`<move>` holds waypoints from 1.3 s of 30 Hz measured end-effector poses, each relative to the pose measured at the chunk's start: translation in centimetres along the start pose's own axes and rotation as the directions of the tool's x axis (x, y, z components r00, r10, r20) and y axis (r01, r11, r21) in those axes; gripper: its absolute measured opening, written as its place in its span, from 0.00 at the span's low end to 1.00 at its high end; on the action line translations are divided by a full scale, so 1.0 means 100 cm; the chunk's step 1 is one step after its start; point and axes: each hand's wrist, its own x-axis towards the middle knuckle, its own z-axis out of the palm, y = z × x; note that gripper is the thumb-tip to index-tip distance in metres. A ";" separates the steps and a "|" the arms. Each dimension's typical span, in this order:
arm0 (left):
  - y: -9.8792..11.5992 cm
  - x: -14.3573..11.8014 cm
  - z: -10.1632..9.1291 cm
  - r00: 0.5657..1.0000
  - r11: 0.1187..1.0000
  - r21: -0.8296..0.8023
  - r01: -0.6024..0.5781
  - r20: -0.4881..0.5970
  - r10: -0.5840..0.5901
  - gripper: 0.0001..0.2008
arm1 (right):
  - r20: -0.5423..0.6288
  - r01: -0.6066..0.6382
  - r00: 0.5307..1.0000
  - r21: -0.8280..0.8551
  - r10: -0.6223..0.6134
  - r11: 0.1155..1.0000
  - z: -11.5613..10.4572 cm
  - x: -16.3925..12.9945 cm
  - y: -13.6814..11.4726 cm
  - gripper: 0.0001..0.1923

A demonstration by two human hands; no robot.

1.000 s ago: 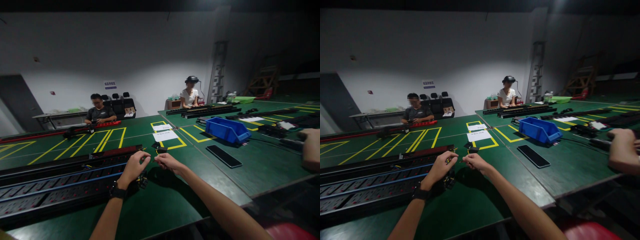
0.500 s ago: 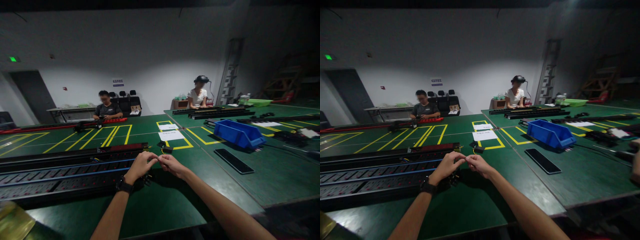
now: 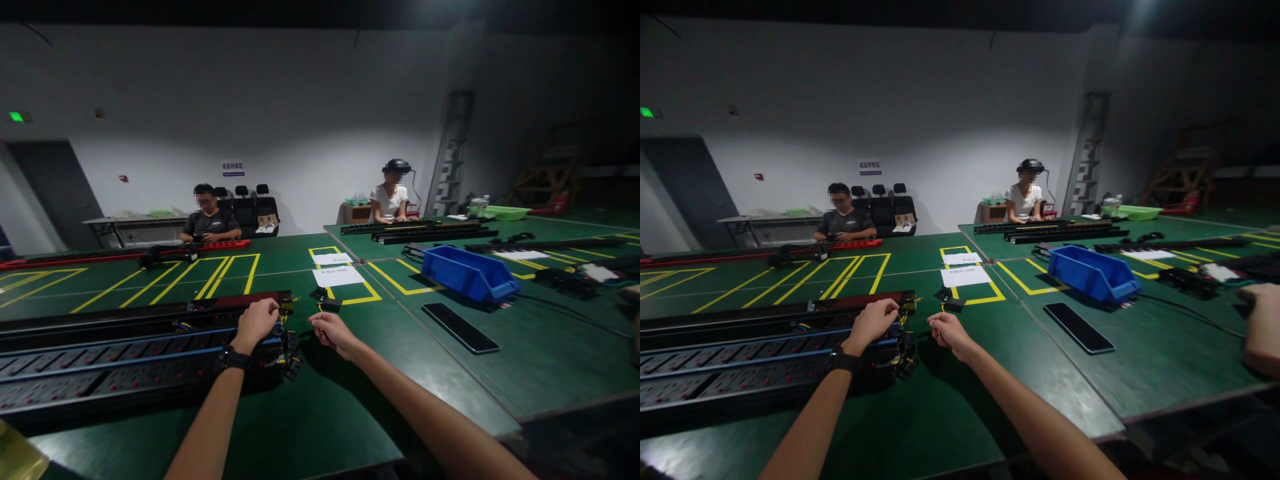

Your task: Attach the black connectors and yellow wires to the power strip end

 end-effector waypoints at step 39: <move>0.011 0.001 0.006 0.992 0.994 0.042 0.106 -0.073 -0.102 0.14 | 0.131 0.403 0.885 -0.697 -0.447 0.594 0.037 0.032 0.012 0.28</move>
